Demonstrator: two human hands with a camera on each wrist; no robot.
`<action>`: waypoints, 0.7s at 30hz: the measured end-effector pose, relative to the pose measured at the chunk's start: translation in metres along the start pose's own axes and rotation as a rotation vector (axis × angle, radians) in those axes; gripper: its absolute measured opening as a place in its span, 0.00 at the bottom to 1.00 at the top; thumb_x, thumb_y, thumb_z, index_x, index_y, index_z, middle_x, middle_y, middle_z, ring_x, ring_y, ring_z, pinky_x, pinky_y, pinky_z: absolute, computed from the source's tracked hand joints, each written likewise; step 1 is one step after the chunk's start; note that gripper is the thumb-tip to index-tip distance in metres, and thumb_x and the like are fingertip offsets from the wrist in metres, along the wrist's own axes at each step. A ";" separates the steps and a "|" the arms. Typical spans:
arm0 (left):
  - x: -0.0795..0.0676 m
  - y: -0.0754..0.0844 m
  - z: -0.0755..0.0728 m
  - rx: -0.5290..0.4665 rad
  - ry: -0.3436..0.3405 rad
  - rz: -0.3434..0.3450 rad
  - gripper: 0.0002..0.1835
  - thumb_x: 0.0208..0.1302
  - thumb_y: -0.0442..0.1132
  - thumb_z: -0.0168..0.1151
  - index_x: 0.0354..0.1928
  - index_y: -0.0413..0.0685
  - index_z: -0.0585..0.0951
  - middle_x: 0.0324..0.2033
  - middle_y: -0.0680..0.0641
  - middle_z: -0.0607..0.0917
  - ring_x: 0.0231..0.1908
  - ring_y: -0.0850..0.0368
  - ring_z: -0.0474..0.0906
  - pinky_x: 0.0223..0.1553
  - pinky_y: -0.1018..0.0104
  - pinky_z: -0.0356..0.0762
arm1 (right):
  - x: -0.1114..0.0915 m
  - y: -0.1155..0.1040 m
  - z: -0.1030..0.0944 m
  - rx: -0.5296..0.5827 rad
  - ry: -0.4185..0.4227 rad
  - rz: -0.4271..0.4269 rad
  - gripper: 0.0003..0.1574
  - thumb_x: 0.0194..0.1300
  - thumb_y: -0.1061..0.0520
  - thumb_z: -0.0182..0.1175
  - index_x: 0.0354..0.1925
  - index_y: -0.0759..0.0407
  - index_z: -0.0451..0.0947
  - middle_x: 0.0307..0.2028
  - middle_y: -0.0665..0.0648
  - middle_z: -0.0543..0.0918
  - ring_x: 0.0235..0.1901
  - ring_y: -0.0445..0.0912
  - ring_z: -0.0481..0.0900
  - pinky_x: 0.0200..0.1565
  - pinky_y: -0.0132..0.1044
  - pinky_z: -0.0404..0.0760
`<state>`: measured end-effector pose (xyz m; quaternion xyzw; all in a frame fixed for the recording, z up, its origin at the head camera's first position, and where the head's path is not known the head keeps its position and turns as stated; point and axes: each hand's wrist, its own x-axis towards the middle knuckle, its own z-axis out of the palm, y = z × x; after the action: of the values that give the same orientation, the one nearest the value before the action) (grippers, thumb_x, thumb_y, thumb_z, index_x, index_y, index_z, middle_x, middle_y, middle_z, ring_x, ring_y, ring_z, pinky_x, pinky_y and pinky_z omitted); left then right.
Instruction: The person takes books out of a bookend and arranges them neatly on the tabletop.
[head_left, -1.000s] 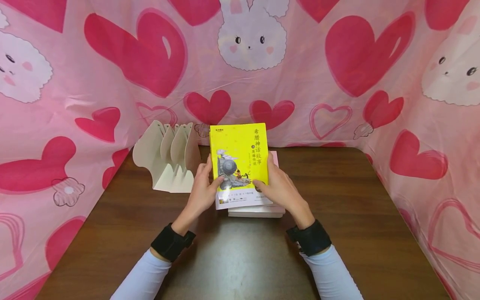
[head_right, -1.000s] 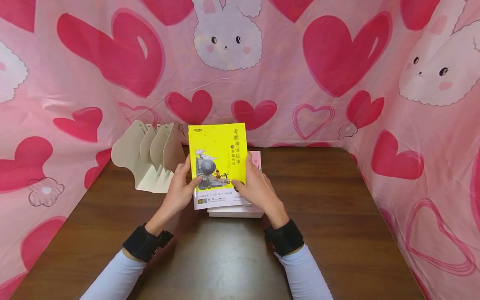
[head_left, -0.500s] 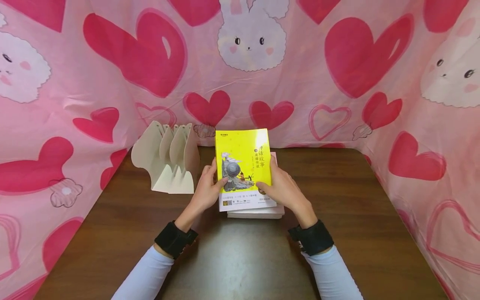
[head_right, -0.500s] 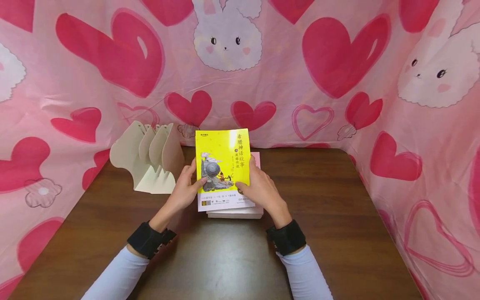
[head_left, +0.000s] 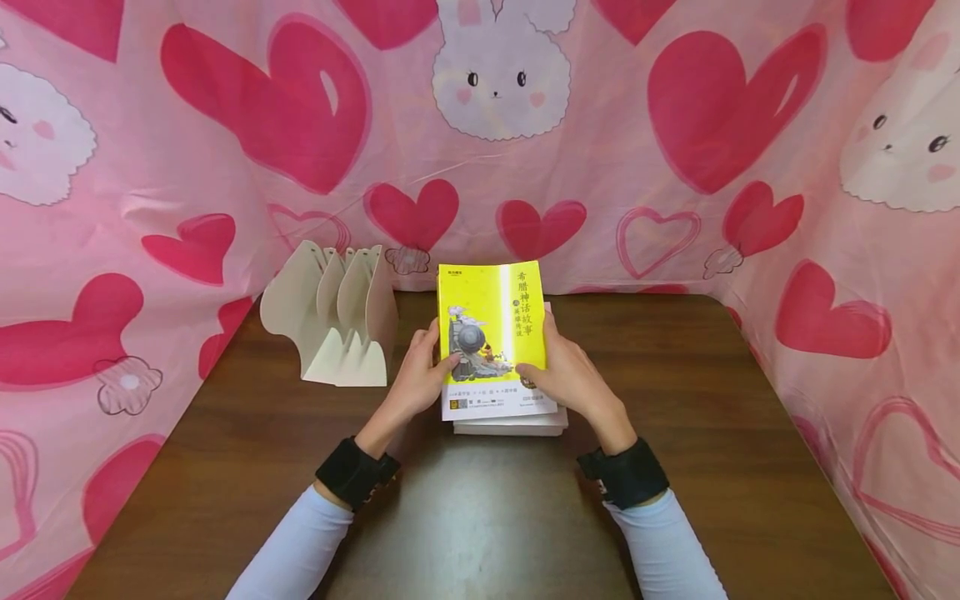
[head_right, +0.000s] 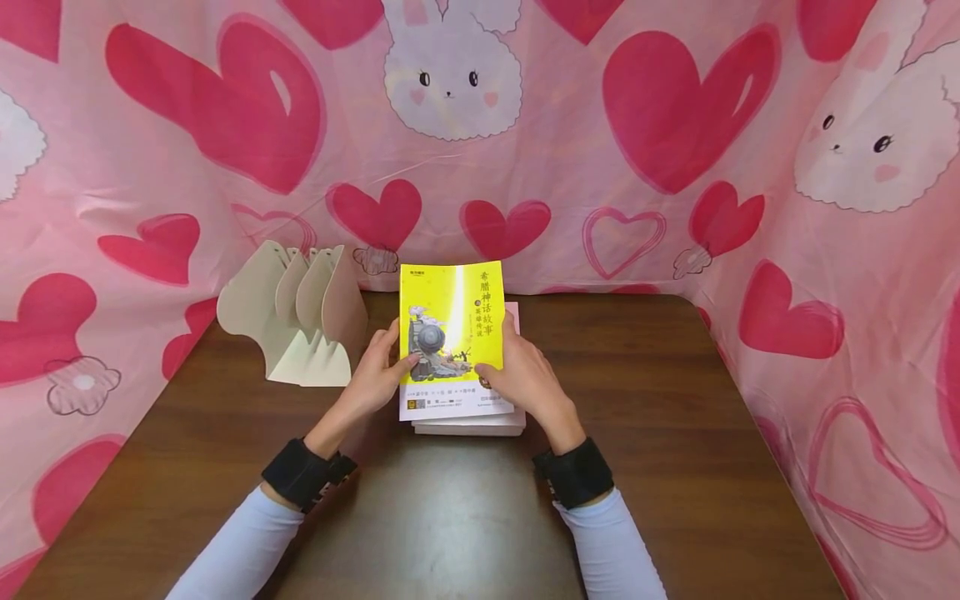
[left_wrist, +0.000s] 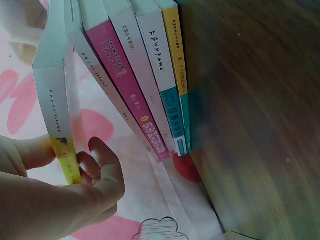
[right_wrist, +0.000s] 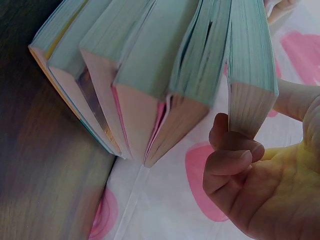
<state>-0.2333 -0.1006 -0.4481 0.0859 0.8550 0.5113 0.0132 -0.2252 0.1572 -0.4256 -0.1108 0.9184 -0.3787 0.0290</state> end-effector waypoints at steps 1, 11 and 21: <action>0.000 0.000 0.000 0.002 -0.003 0.000 0.41 0.76 0.36 0.63 0.84 0.46 0.54 0.54 0.39 0.70 0.54 0.44 0.71 0.48 0.56 0.72 | 0.000 0.000 0.000 0.001 -0.002 0.009 0.67 0.65 0.49 0.74 0.84 0.52 0.40 0.59 0.58 0.80 0.46 0.50 0.83 0.45 0.43 0.84; 0.006 -0.001 0.004 0.014 -0.035 -0.003 0.41 0.76 0.37 0.63 0.83 0.42 0.55 0.56 0.38 0.69 0.55 0.43 0.69 0.51 0.55 0.70 | 0.000 0.000 -0.001 -0.011 -0.022 0.069 0.67 0.67 0.52 0.73 0.83 0.65 0.38 0.67 0.66 0.76 0.55 0.56 0.82 0.51 0.46 0.83; 0.008 0.000 0.009 0.009 -0.065 -0.032 0.40 0.75 0.36 0.64 0.82 0.39 0.56 0.58 0.37 0.65 0.59 0.42 0.64 0.55 0.52 0.68 | -0.002 0.000 -0.001 -0.014 -0.028 0.113 0.53 0.66 0.53 0.73 0.75 0.63 0.52 0.48 0.60 0.81 0.43 0.53 0.82 0.46 0.46 0.81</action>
<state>-0.2405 -0.0913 -0.4515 0.0889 0.8577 0.5040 0.0487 -0.2234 0.1582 -0.4245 -0.0640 0.9253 -0.3686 0.0624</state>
